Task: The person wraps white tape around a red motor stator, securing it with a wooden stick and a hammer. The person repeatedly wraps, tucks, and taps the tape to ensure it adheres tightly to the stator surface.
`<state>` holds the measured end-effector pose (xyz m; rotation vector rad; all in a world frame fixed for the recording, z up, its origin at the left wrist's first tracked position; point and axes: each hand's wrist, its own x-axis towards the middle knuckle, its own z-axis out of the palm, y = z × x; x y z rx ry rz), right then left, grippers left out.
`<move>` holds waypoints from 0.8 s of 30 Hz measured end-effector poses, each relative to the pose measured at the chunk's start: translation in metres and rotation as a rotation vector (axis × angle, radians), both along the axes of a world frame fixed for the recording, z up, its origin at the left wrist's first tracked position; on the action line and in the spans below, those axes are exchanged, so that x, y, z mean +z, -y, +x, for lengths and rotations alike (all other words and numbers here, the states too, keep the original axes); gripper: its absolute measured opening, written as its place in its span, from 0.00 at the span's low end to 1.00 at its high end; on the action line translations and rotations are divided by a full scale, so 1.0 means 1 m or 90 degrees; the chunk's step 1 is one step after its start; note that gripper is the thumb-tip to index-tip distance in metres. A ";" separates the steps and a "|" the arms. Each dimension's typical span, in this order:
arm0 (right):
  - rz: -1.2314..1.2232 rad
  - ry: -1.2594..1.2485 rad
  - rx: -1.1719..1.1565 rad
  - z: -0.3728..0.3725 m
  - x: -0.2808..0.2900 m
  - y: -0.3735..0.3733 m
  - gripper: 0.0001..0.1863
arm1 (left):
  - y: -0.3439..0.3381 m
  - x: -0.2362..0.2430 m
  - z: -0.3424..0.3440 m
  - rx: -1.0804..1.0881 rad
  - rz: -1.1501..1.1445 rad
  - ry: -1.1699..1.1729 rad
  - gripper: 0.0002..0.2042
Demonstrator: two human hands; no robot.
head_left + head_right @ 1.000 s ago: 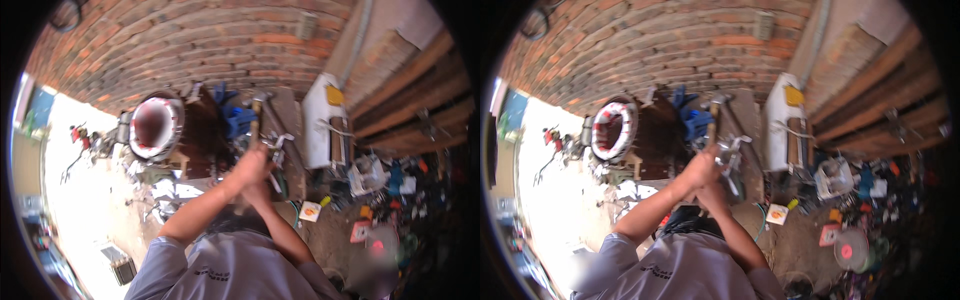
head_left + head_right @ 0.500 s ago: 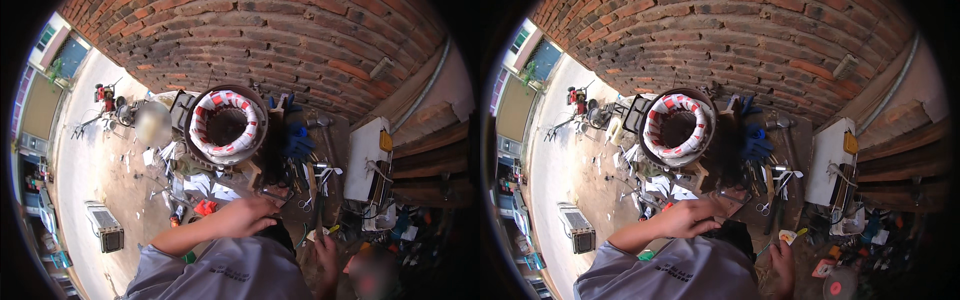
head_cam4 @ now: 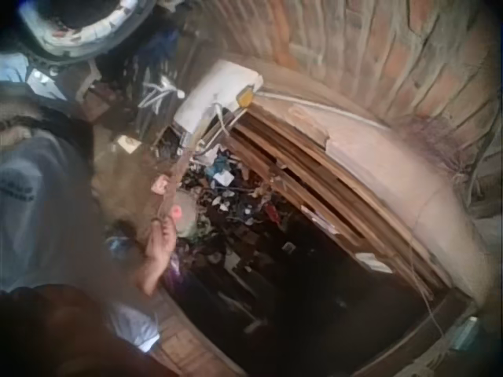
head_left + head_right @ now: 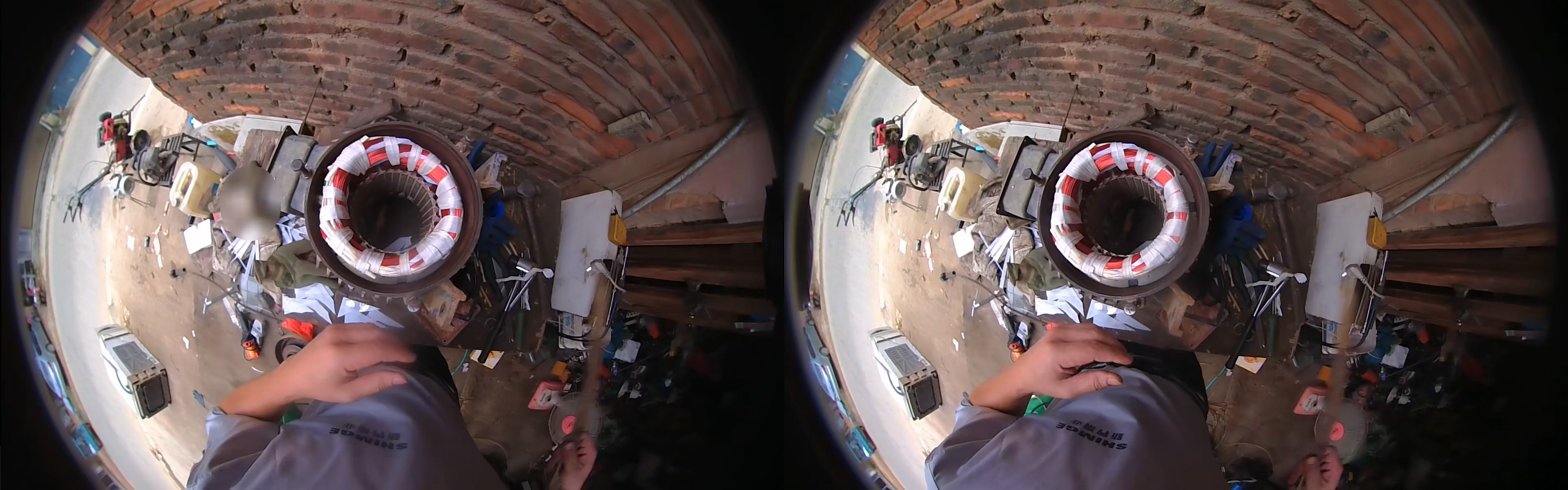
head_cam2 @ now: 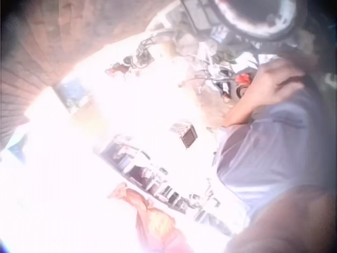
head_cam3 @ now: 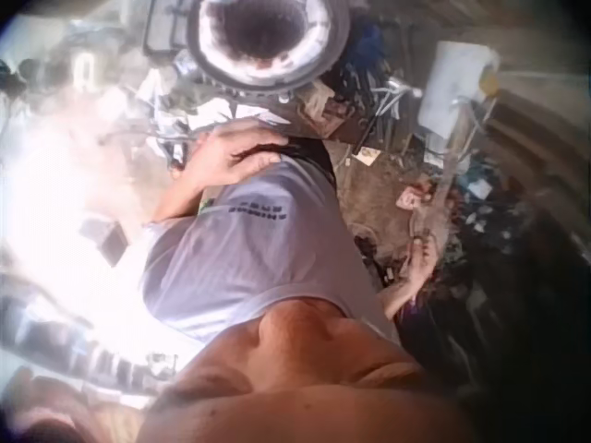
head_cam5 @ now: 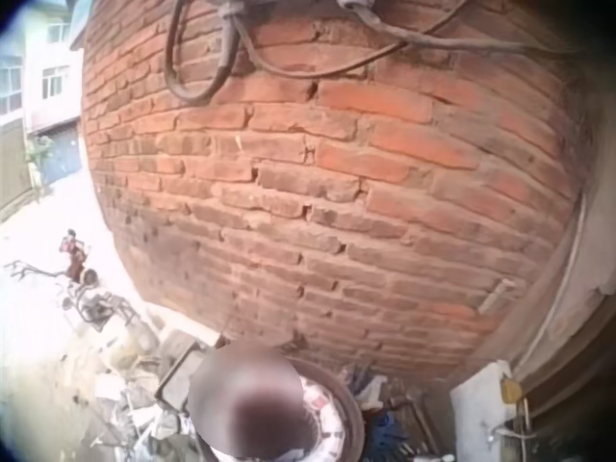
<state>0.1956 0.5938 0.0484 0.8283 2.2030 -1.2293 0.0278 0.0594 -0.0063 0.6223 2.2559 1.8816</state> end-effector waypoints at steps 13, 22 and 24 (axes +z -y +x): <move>-0.872 -0.708 -0.018 -0.285 0.014 0.249 0.26 | 0.034 0.000 -0.025 0.146 -0.068 -0.158 0.10; -0.804 -0.684 0.050 -0.275 -0.066 0.336 0.20 | 0.052 -0.002 -0.063 0.111 -0.314 -0.297 0.30; -0.760 -0.682 -0.003 -0.273 -0.064 0.338 0.20 | 0.047 0.004 -0.074 0.065 -0.383 -0.317 0.32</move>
